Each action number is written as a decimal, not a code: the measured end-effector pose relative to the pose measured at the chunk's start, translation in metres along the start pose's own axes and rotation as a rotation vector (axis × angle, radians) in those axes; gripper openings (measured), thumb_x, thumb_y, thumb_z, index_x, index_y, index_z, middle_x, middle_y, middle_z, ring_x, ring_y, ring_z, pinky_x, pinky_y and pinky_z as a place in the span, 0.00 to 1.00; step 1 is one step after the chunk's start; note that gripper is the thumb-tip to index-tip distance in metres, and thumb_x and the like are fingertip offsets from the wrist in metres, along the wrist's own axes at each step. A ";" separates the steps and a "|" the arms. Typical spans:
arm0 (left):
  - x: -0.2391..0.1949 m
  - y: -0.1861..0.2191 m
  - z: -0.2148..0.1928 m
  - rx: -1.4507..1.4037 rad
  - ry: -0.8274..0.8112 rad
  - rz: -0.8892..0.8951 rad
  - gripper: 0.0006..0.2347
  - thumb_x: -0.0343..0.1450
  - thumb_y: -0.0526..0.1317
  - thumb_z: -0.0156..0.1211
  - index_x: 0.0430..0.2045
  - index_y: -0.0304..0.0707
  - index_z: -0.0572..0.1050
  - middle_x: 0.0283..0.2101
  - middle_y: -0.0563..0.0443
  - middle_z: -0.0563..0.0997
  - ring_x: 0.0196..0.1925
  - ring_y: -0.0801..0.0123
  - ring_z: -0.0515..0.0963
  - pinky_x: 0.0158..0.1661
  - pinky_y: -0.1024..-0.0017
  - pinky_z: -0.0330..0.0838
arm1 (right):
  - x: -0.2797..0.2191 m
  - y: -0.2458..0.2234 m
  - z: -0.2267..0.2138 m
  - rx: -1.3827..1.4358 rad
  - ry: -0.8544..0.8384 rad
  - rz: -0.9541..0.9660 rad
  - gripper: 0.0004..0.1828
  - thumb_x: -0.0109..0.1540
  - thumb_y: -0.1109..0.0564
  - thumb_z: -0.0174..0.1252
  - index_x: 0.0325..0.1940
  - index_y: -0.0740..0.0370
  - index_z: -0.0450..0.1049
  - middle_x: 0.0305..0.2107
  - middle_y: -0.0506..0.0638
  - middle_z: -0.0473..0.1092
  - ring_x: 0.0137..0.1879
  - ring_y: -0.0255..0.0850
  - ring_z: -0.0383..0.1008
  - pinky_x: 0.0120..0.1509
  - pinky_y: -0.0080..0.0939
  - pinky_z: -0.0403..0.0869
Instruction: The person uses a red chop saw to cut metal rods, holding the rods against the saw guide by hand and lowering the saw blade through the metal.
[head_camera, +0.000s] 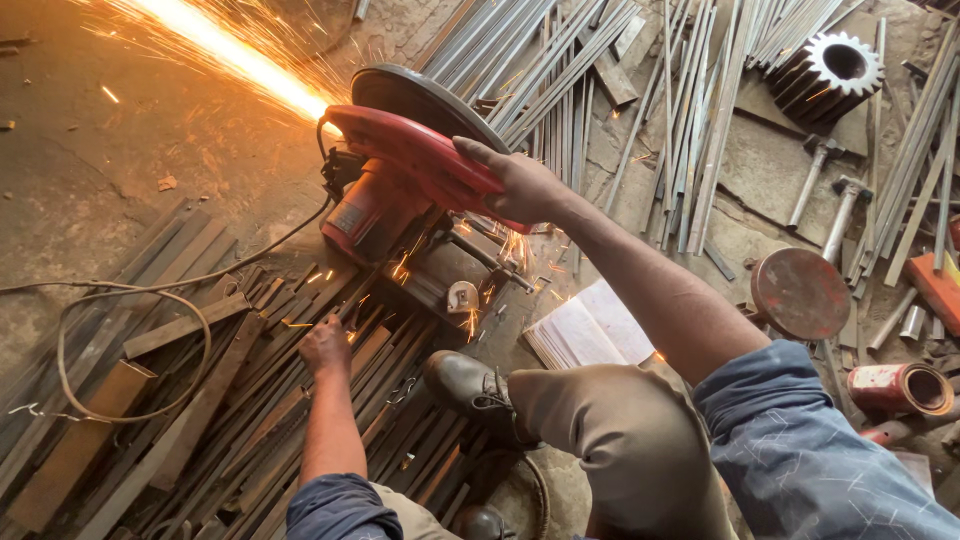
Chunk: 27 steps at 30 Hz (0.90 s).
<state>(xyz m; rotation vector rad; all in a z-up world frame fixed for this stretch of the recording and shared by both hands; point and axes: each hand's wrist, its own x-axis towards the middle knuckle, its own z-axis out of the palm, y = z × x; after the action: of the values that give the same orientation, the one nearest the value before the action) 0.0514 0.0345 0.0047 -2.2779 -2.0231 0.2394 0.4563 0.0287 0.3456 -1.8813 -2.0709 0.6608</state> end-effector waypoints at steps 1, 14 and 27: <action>0.000 0.000 0.001 -0.009 -0.058 0.002 0.12 0.81 0.36 0.45 0.41 0.46 0.81 0.35 0.45 0.87 0.33 0.63 0.89 0.27 0.71 0.81 | 0.000 0.000 0.000 0.006 0.003 -0.007 0.51 0.59 0.56 0.61 0.81 0.34 0.45 0.35 0.61 0.77 0.41 0.56 0.80 0.52 0.54 0.76; 0.000 0.004 -0.010 -0.049 -0.021 -0.014 0.09 0.76 0.36 0.51 0.41 0.45 0.80 0.38 0.43 0.87 0.41 0.55 0.88 0.37 0.61 0.84 | -0.002 -0.005 -0.001 -0.008 -0.028 0.046 0.51 0.58 0.58 0.59 0.81 0.33 0.44 0.33 0.61 0.76 0.40 0.53 0.80 0.50 0.52 0.77; -0.003 0.005 -0.024 -0.009 -0.057 -0.020 0.12 0.79 0.38 0.44 0.44 0.48 0.80 0.39 0.45 0.87 0.41 0.57 0.88 0.36 0.63 0.83 | -0.006 -0.013 -0.004 -0.025 -0.054 0.101 0.52 0.58 0.60 0.58 0.82 0.33 0.43 0.24 0.58 0.73 0.32 0.49 0.79 0.42 0.51 0.77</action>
<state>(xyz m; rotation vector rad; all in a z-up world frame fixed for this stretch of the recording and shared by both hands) 0.0602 0.0318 0.0275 -2.2804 -2.0770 0.2970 0.4479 0.0229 0.3555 -2.0141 -2.0364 0.7203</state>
